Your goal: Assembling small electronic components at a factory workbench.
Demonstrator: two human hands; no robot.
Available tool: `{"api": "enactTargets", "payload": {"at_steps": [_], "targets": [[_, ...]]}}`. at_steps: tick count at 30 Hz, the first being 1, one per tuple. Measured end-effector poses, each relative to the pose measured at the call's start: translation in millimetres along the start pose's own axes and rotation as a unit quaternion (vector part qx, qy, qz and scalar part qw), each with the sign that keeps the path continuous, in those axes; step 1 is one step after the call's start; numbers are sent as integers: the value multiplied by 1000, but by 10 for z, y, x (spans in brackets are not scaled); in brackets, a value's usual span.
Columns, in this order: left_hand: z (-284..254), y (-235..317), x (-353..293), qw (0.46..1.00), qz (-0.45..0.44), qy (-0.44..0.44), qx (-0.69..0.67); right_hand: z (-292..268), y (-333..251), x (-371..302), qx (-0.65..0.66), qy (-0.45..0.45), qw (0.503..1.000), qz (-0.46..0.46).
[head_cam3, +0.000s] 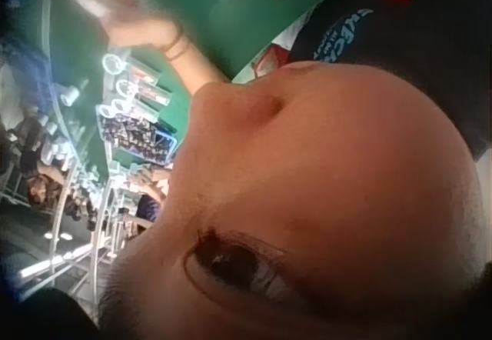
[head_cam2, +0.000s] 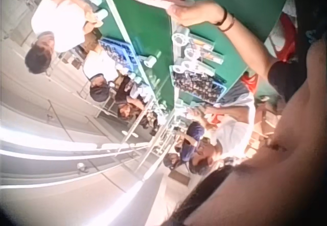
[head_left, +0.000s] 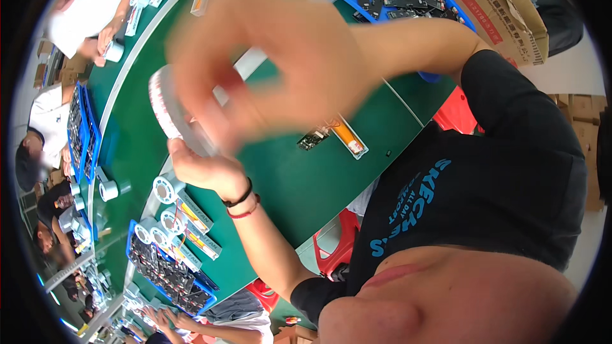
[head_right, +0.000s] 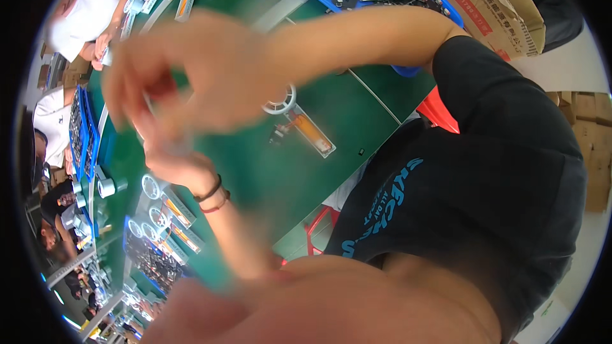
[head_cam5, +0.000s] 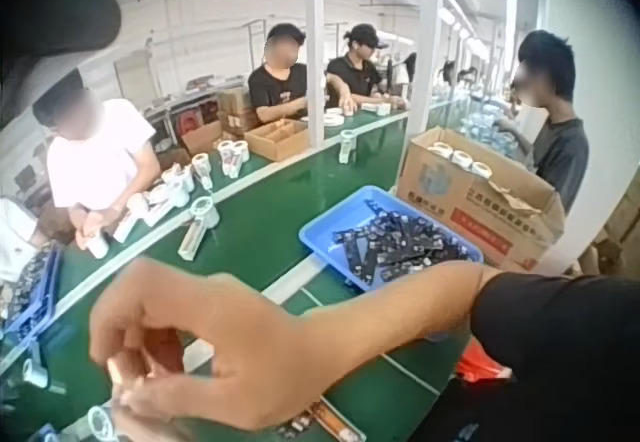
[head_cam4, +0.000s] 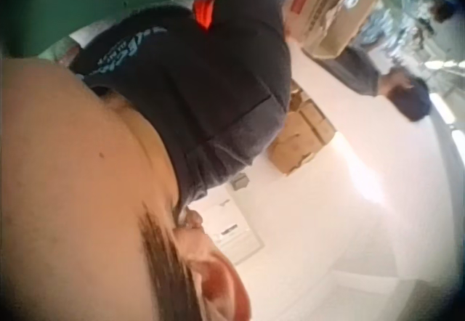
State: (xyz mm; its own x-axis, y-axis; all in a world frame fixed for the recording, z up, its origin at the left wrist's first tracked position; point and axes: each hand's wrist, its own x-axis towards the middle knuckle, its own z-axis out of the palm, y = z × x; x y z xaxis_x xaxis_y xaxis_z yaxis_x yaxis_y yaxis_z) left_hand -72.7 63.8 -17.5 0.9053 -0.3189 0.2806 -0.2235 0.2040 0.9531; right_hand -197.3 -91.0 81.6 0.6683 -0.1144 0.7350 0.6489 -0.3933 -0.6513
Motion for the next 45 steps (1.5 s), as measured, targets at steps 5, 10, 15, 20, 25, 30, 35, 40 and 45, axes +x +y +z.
{"api": "enactTargets", "payload": {"at_steps": [5, 10, 15, 20, 25, 30, 35, 40, 45], "targets": [[79, -291, 80, 893, 332, -1, 304, -686, 1873, 863, -162, 37, 946, 278], [45, -560, 113, 826, 323, -112, 448, -530, 2642, 944, -293, -69, 900, 316], [87, -559, 152, 827, 307, -114, 457, -480, 2910, 1108, -294, -92, 878, 366], [97, -571, 180, 829, 304, -117, 455, -420, 3080, 1249, -303, -162, 852, 394], [81, -582, 177, 832, 296, -118, 454, -223, 3100, 1242, -362, -181, 838, 365], [100, -582, 170, 833, 305, -121, 445, -198, 3053, 1328, -437, -237, 794, 349], [2, -587, 132, 835, 293, -127, 448, -53, 2977, 1451, -481, -313, 747, 335], [80, -512, 117, 839, 290, -138, 439, -28, 3226, 1734, -438, -351, 700, 441], [89, -524, 109, 844, 284, -135, 433, 27, 3451, 1694, -375, -348, 712, 480]]}}
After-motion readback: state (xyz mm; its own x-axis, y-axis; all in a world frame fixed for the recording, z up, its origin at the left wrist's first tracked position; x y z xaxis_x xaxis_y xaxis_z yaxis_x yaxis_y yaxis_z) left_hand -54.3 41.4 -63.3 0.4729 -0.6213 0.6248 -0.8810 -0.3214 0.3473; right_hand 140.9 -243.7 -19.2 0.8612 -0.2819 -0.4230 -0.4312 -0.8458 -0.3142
